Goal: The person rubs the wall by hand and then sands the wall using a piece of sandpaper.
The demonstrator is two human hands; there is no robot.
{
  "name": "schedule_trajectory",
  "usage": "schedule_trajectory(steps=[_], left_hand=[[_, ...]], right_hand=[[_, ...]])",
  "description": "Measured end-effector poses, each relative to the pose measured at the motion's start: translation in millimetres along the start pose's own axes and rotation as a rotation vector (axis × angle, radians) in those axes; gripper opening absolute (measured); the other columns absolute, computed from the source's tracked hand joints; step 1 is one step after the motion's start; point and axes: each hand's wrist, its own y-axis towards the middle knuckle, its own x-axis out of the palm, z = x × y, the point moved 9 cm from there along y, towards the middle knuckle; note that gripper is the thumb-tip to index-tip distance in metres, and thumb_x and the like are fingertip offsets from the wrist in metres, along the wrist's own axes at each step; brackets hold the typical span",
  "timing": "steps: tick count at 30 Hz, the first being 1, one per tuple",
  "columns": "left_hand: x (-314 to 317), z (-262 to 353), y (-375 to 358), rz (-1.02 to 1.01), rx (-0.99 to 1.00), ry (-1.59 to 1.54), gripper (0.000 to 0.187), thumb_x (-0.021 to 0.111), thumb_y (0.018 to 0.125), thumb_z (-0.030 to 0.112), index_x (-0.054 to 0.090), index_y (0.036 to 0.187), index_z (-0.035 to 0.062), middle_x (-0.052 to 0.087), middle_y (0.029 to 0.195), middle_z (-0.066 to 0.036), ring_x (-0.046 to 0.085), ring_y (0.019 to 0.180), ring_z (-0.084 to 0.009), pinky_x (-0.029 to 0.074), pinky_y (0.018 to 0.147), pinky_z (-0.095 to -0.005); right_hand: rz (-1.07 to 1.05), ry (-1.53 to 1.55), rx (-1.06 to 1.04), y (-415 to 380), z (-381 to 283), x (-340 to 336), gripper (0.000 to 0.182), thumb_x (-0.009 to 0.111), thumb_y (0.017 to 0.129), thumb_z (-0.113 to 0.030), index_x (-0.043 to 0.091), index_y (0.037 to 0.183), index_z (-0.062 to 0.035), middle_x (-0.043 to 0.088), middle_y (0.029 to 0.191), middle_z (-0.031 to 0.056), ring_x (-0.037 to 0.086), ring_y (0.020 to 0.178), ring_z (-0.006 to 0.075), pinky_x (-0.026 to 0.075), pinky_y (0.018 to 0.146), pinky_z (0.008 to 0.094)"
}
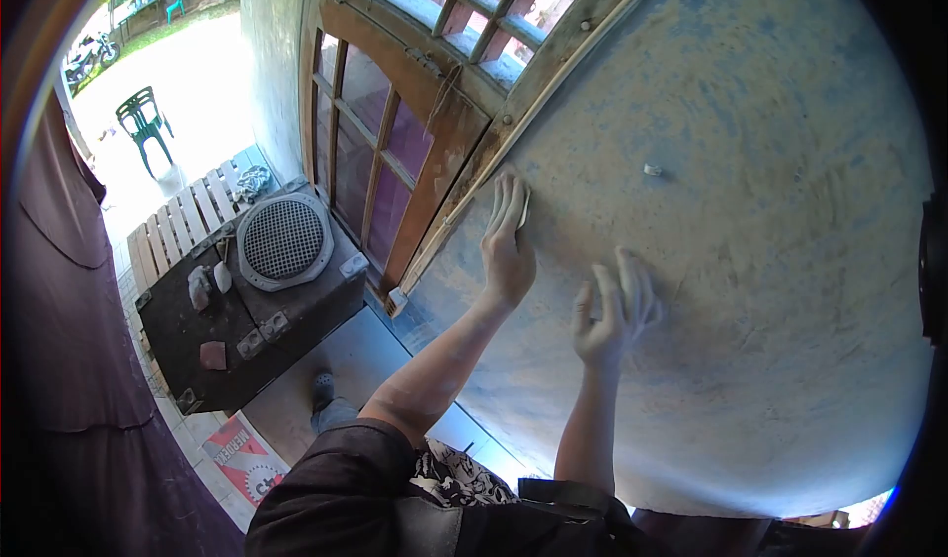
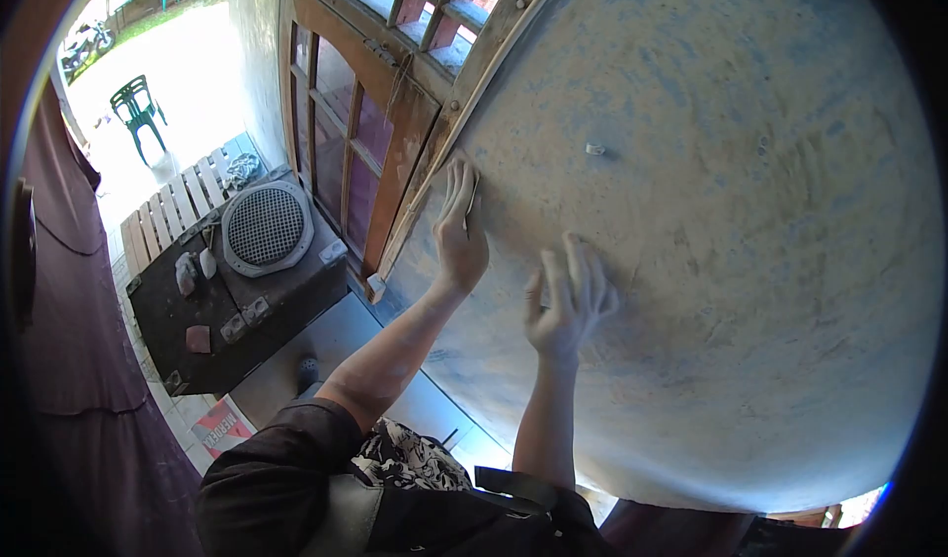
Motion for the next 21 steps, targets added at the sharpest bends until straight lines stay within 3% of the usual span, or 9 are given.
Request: schedule_trajectory(steps=[2,5,6,9,10,12,15,19,21], left_hand=[[2.9,-16.3,-21.1,0.011,-0.013,0.046,0.047,0.050,0.105,-0.005,0.053,0.152,-0.0041,0.044,0.162,-0.027,0.037,0.154,-0.0392,0.036,0.127,-0.0448],[3.1,-30.5,-42.5,0.099,-0.193,0.024,0.048,0.050,0.105,-0.005,0.053,0.152,-0.0035,0.046,0.161,-0.027,0.038,0.154,-0.0373,0.034,0.128,-0.0434],[7.2,-15.0,-33.3,0.108,-0.183,-0.045,0.049,0.051,0.104,-0.006,0.053,0.152,-0.0031,0.047,0.160,-0.026,0.038,0.154,-0.0373,0.034,0.127,-0.0433],[38.7,61.6,-4.4,-0.012,-0.058,-0.302,0.043,0.053,0.107,-0.004,0.056,0.150,-0.0046,0.046,0.161,-0.028,0.033,0.157,-0.0384,0.034,0.127,-0.0438],[45.4,75.0,5.5,-0.021,-0.054,-0.303,0.043,0.053,0.107,-0.004,0.056,0.150,-0.0046,0.046,0.161,-0.028,0.033,0.157,-0.0384,0.034,0.127,-0.0438],[51.1,114.4,13.5,-0.026,0.225,-0.219,0.060,0.053,0.093,-0.018,0.057,0.151,-0.0010,0.050,0.159,-0.025,0.037,0.154,-0.0407,0.036,0.127,-0.0452],[44.6,76.5,-4.4,-0.051,0.298,-0.129,0.059,0.052,0.093,-0.017,0.058,0.149,-0.0014,0.049,0.160,-0.024,0.036,0.155,-0.0408,0.035,0.127,-0.0471],[21.4,16.8,-42.0,-0.004,0.020,0.022,0.042,0.052,0.108,-0.001,0.056,0.149,-0.0059,0.046,0.161,-0.027,0.034,0.157,-0.0386,0.032,0.128,-0.0450],[30.7,23.2,-26.8,0.046,0.003,0.004,0.042,0.051,0.109,0.000,0.055,0.149,-0.0069,0.045,0.162,-0.028,0.034,0.157,-0.0379,0.031,0.128,-0.0442]], right_hand=[[0.134,-0.109,0.000,5.8,19.6,-29.3,0.029,0.066,0.102,-0.031,0.075,0.124,-0.0152,0.063,0.151,0.0107,0.049,0.146,0.0356,0.025,0.120,0.0488],[0.179,-0.263,0.108,14.1,31.4,-57.0,0.035,0.063,0.103,-0.037,0.074,0.129,-0.0164,0.060,0.156,0.0103,0.043,0.153,0.0348,0.016,0.125,0.0531],[0.182,-0.326,0.121,10.2,33.5,-51.6,0.037,0.061,0.104,-0.043,0.074,0.129,-0.0198,0.058,0.158,0.0092,0.040,0.156,0.0331,0.006,0.127,0.0559],[0.205,-0.437,0.142,9.5,27.9,-42.9,0.036,0.060,0.104,-0.045,0.074,0.129,-0.0233,0.057,0.160,0.0068,0.039,0.157,0.0309,0.002,0.128,0.0553],[0.233,-0.436,0.148,8.5,31.1,-41.1,0.035,0.059,0.104,-0.046,0.075,0.128,-0.0254,0.058,0.160,0.0043,0.039,0.157,0.0293,0.001,0.129,0.0552],[0.224,-0.444,0.150,9.0,32.4,-41.0,0.034,0.059,0.104,-0.045,0.075,0.127,-0.0256,0.059,0.159,0.0039,0.040,0.157,0.0291,0.002,0.129,0.0551],[0.209,-0.442,0.131,5.1,32.9,-40.7,0.033,0.060,0.103,-0.044,0.075,0.127,-0.0264,0.060,0.157,0.0029,0.040,0.156,0.0285,0.003,0.129,0.0550],[0.230,-0.442,0.111,4.9,32.3,-39.3,0.032,0.060,0.104,-0.044,0.075,0.125,-0.0270,0.062,0.155,0.0014,0.042,0.156,0.0282,0.005,0.130,0.0542],[0.248,-0.439,0.122,6.5,31.1,-38.3,0.030,0.059,0.104,-0.043,0.075,0.124,-0.0269,0.063,0.154,0.0010,0.042,0.155,0.0282,0.007,0.129,0.0537]])
